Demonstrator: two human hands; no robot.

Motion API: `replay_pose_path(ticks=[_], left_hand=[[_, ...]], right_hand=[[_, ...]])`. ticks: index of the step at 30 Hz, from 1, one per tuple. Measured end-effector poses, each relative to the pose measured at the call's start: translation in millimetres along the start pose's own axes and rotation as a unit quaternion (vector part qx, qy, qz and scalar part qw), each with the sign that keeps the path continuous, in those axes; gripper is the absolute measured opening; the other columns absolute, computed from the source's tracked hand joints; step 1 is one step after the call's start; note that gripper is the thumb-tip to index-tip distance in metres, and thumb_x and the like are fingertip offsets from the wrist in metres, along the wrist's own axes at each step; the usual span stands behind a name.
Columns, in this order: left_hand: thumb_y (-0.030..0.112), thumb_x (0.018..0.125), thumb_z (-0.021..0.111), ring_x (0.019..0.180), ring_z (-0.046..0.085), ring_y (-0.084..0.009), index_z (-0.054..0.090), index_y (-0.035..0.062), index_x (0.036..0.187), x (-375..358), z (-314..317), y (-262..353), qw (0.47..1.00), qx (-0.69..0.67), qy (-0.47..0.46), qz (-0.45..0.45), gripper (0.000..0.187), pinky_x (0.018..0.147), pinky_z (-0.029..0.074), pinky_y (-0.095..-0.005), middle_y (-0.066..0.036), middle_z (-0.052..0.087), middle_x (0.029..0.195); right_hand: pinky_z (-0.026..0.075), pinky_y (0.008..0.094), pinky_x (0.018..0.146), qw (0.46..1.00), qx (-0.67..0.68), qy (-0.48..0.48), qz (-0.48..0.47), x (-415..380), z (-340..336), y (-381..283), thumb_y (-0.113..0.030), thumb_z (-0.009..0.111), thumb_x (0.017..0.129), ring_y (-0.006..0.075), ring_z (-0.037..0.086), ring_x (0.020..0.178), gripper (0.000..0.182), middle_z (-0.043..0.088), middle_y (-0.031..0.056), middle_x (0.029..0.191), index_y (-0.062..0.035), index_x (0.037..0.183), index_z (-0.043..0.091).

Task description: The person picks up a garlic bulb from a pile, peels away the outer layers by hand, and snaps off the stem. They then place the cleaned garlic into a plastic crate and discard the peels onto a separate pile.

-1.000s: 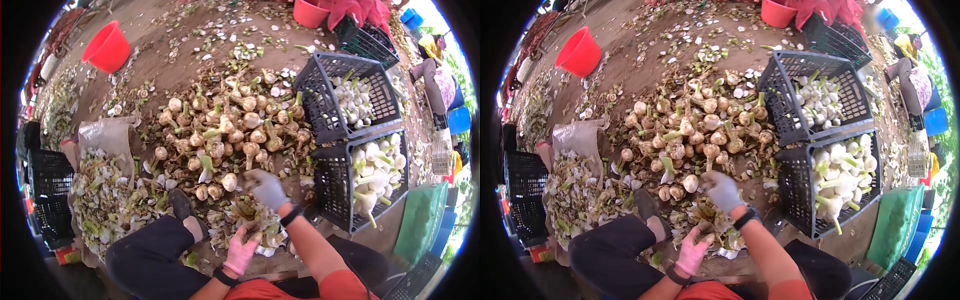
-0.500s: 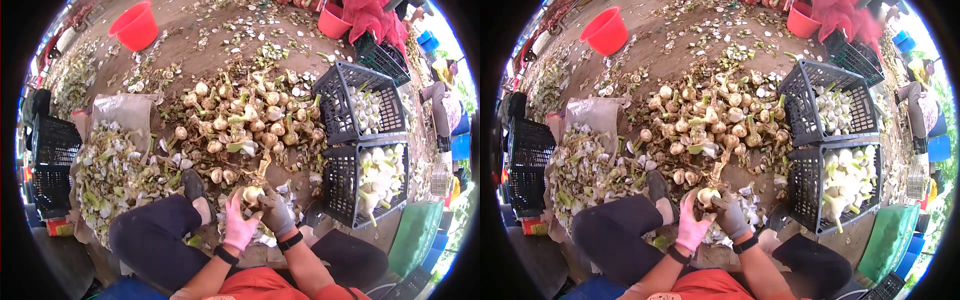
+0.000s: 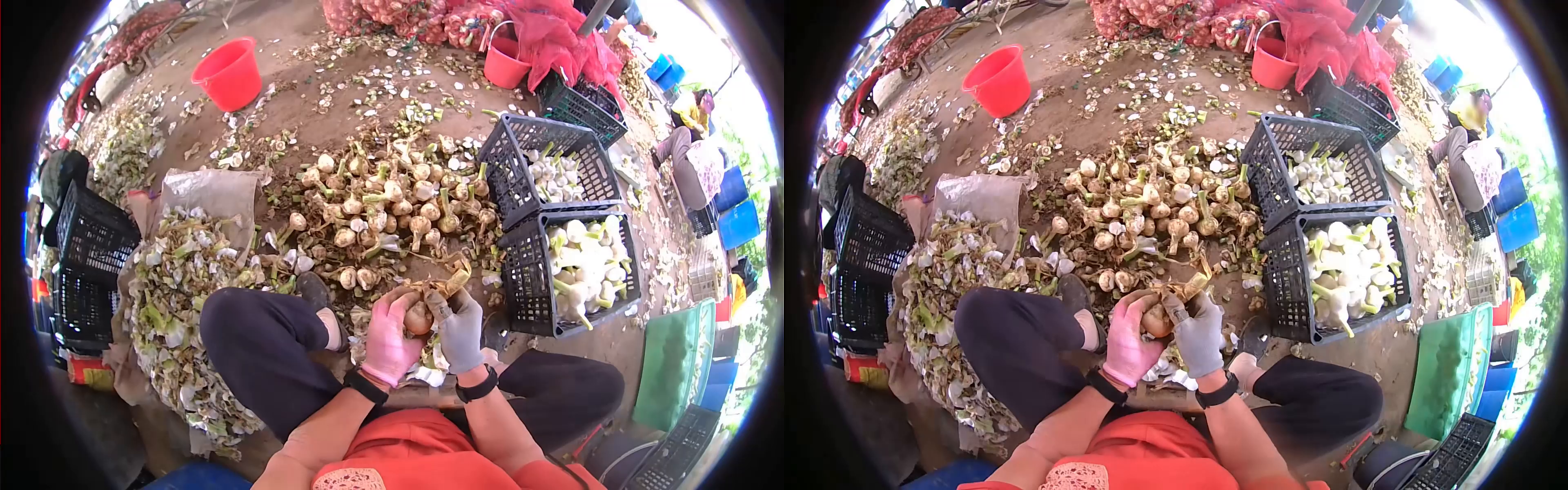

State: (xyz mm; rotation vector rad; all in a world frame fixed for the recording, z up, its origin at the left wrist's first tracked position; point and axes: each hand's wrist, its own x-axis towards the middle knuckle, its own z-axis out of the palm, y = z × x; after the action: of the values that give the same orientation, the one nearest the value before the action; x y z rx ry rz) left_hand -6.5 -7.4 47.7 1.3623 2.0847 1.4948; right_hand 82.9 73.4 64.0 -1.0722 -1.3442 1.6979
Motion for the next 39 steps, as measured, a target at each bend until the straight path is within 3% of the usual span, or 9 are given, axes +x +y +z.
replay_pose_path(ticks=[13,15,19,21,24,29,33,36,39], left_hand=[[0.004,0.066,0.082,0.111,0.057,-0.0194,0.048,-0.0015,0.127,-8.1,-19.4,-5.4,0.938,-0.281,-0.096,-0.177,0.070,0.098,0.045,-0.0321,-0.009,0.057,0.121],[-0.002,0.072,0.075,0.115,0.054,-0.0205,0.046,0.0001,0.130,-10.3,-21.4,-11.5,0.776,-0.547,-0.074,-0.305,0.064,0.101,0.043,-0.0337,-0.011,0.056,0.122],[0.018,0.083,0.067,0.109,0.059,-0.0253,0.048,-0.0013,0.128,-12.2,-16.4,-12.0,0.624,-0.687,-0.108,-0.356,0.053,0.097,0.047,-0.0382,-0.013,0.058,0.122],[0.034,0.092,0.056,0.106,0.059,-0.0271,0.048,-0.0002,0.128,-13.0,-16.4,-12.8,0.636,-0.676,-0.125,-0.350,0.050,0.094,0.048,-0.0396,-0.014,0.058,0.122],[0.048,0.097,0.039,0.102,0.060,-0.0283,0.049,0.0060,0.130,-8.8,-17.3,-22.0,0.414,-0.779,-0.243,-0.403,0.054,0.087,0.051,-0.0418,-0.014,0.059,0.121],[0.062,0.089,0.049,0.094,0.063,-0.0244,0.051,0.0064,0.126,-5.0,-17.5,-7.3,0.607,-0.622,-0.165,-0.466,0.066,0.082,0.053,-0.0384,-0.014,0.061,0.116],[0.006,0.083,0.069,0.107,0.058,-0.0195,0.044,0.0012,0.128,-9.4,-12.3,-6.4,0.768,-0.536,-0.095,-0.337,0.052,0.093,0.050,-0.0334,-0.009,0.057,0.118],[0.012,0.080,0.072,0.111,0.057,-0.0223,0.042,0.0034,0.132,-6.7,-19.5,-7.8,0.757,-0.527,-0.118,-0.367,0.060,0.095,0.048,-0.0373,-0.010,0.056,0.122],[0.000,0.082,0.065,0.109,0.059,-0.0230,0.041,0.0009,0.132,-4.6,-24.6,-2.7,0.622,-0.663,-0.145,-0.390,0.056,0.095,0.048,-0.0338,-0.012,0.056,0.121]], right_hand=[[0.047,0.0240,0.077,0.981,-0.168,-0.050,-0.083,-12.6,-20.5,6.8,-0.003,0.056,0.093,0.0078,0.057,0.085,0.016,0.066,0.0037,0.094,0.0049,0.105,0.061],[0.043,0.0234,0.066,0.995,-0.081,-0.021,-0.050,-12.9,-24.1,5.7,-0.001,0.058,0.089,0.0058,0.048,0.073,0.008,0.060,-0.0008,0.077,0.0043,0.095,0.060],[0.044,0.0203,0.069,0.992,-0.089,-0.034,-0.079,-5.1,-34.3,14.8,0.000,0.057,0.091,0.0031,0.052,0.078,0.011,0.063,-0.0017,0.088,0.0034,0.100,0.062],[0.047,0.0208,0.071,0.999,0.001,-0.043,-0.017,-7.1,-29.8,-2.1,0.000,0.056,0.092,0.0041,0.056,0.080,0.012,0.064,-0.0009,0.090,0.0028,0.102,0.062],[0.050,0.0226,0.075,0.983,0.148,-0.076,0.076,-5.5,-36.9,-7.2,-0.001,0.056,0.092,0.0068,0.061,0.083,0.016,0.065,0.0009,0.095,0.0016,0.106,0.062],[0.053,0.0240,0.075,0.960,0.238,-0.093,0.118,-9.9,-43.7,-3.4,-0.003,0.056,0.093,0.0089,0.063,0.084,0.018,0.066,0.0026,0.100,0.0004,0.109,0.061],[0.054,0.0240,0.077,0.977,0.166,-0.071,0.110,-15.7,-36.3,-6.2,-0.004,0.057,0.093,0.0082,0.062,0.084,0.018,0.066,0.0025,0.099,0.0013,0.110,0.062],[0.053,0.0227,0.074,0.976,0.172,-0.062,0.120,-8.7,-36.2,-7.6,-0.006,0.057,0.093,0.0080,0.062,0.082,0.017,0.066,0.0025,0.096,0.0012,0.108,0.062],[0.051,0.0214,0.066,0.967,0.214,-0.039,0.133,6.3,-45.0,-6.1,-0.006,0.057,0.093,0.0093,0.063,0.074,0.013,0.067,0.0037,0.092,0.0003,0.102,0.063]])
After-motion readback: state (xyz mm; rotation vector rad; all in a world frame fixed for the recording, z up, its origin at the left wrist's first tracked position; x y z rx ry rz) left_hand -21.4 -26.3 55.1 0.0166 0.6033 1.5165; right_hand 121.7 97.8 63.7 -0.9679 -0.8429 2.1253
